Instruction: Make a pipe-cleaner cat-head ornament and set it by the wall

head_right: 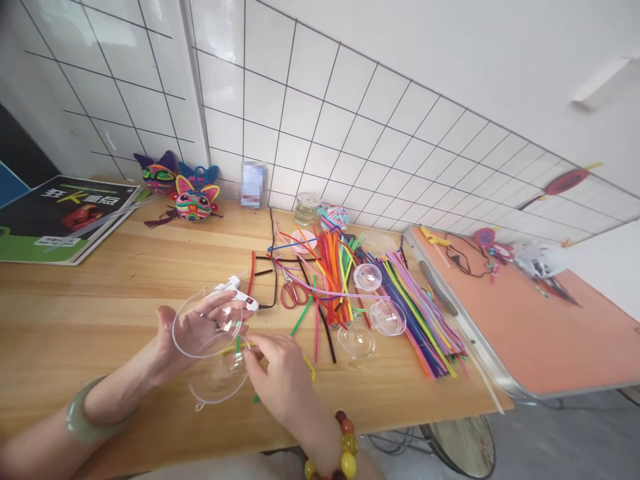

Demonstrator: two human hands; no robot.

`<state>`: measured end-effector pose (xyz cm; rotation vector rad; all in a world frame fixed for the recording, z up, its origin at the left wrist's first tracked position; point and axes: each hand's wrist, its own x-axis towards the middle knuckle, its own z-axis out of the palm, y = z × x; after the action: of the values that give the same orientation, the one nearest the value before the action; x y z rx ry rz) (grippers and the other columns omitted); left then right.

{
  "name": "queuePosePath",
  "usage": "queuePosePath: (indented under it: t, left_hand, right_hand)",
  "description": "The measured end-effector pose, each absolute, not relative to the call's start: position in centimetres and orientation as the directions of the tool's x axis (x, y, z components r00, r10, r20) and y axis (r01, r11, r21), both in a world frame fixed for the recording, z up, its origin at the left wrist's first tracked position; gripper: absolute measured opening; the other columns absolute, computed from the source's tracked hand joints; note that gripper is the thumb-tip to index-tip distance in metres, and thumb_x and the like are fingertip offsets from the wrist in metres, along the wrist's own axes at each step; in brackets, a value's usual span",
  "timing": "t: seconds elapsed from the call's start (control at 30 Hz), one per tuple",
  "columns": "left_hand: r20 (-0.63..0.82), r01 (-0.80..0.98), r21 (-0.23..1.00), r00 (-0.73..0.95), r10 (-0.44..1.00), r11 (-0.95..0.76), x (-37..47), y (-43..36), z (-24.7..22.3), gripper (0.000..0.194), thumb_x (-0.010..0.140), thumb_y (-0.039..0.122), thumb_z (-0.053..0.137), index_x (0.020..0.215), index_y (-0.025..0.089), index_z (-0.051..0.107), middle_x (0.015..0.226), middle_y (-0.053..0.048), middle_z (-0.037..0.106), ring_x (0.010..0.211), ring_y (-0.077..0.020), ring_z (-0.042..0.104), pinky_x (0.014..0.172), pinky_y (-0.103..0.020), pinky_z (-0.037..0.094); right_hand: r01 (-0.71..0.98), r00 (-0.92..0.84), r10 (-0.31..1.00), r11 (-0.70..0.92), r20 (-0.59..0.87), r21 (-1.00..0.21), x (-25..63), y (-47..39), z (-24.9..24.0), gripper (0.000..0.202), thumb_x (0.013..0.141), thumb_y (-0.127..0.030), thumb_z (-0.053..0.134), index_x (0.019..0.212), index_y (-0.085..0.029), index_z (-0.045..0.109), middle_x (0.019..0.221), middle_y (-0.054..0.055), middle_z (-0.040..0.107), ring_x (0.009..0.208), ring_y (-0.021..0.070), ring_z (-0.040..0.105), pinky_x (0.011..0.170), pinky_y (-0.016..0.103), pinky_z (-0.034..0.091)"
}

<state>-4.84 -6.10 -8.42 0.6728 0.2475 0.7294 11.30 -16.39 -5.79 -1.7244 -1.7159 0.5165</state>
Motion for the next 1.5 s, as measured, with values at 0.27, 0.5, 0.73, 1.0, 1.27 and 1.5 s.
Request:
queuePosePath:
  t: [0.27,0.5,0.73,1.0,1.27,1.5]
  left_hand:
    - [0.088,-0.495,0.741,0.741,0.665,0.454,-4.7,-7.4,-9.7,0.084,0.059,0.075,0.062,0.122,0.020,0.063,0.126,-0.016,0.062,0.117,-0.0375,0.056,0.099,-0.050,0.044]
    - [0.093,-0.511,0.769,0.683,0.724,0.384,-4.6,-7.5,-10.0,0.078,0.060,0.072,0.064,0.119,0.022,0.064,0.126,-0.015,0.062,0.109,-0.0352,0.061,0.093,-0.048,0.049]
    - [0.065,-0.552,0.737,0.633,0.771,0.391,-4.8,-6.7,-9.2,0.077,0.056,0.072,0.068,0.116,0.023,0.066,0.121,-0.012,0.064,0.101,-0.0313,0.065,0.085,-0.042,0.054]
    - [0.012,-0.546,0.601,0.736,0.677,0.583,-4.8,-7.1,-7.7,0.073,0.064,0.071,0.063,0.117,0.022,0.064,0.119,-0.013,0.064,0.096,-0.0299,0.067,0.083,-0.040,0.053]
    - [0.033,-0.399,0.514,0.894,0.447,0.760,-4.9,-7.8,-7.5,0.068,0.070,0.072,0.057,0.111,0.019,0.066,0.105,-0.010,0.069,0.085,-0.0268,0.069,0.075,-0.037,0.054]
    - [0.041,-0.394,0.705,0.853,0.521,0.589,-5.0,-7.2,-7.5,0.059,0.072,0.060,0.067,0.110,0.015,0.066,0.102,-0.012,0.068,0.091,-0.0237,0.066,0.083,-0.034,0.050]
  right_hand:
    - [0.631,0.218,0.951,0.034,0.220,-0.775,9.9,-16.0,-6.3,0.026,0.079,-0.014,0.053,0.099,-0.020,0.070,0.074,0.002,0.073,0.065,0.0167,0.067,0.066,0.027,0.052]
    - [0.817,0.240,0.853,0.081,0.464,-0.571,9.3,-15.3,-6.6,0.029,0.078,-0.014,0.056,0.106,-0.016,0.063,0.071,0.003,0.071,0.068,0.0216,0.067,0.068,0.036,0.053]
    - [0.829,0.157,0.857,0.155,0.490,-0.537,9.2,-15.0,-5.8,0.035,0.085,-0.018,0.057,0.120,-0.016,0.054,0.077,0.004,0.070,0.072,0.0204,0.067,0.070,0.035,0.054]
    - [0.459,0.050,0.959,0.226,0.279,-0.859,10.6,-15.1,-4.7,0.061,0.080,-0.024,0.067,0.136,-0.024,0.040,0.134,0.010,0.053,0.120,0.0210,0.054,0.101,0.038,0.047]
    - [-0.049,-0.119,0.991,0.056,0.062,-0.997,10.6,-14.7,-4.6,0.097,0.053,-0.040,0.089,0.138,-0.031,0.042,0.146,0.010,0.042,0.122,0.0282,0.054,0.097,0.043,0.049]
    - [-0.423,-0.068,0.970,0.184,0.233,-0.887,10.6,-14.2,-4.9,0.089,0.046,-0.043,0.092,0.126,-0.032,0.054,0.137,0.008,0.053,0.127,0.0288,0.050,0.104,0.048,0.042]
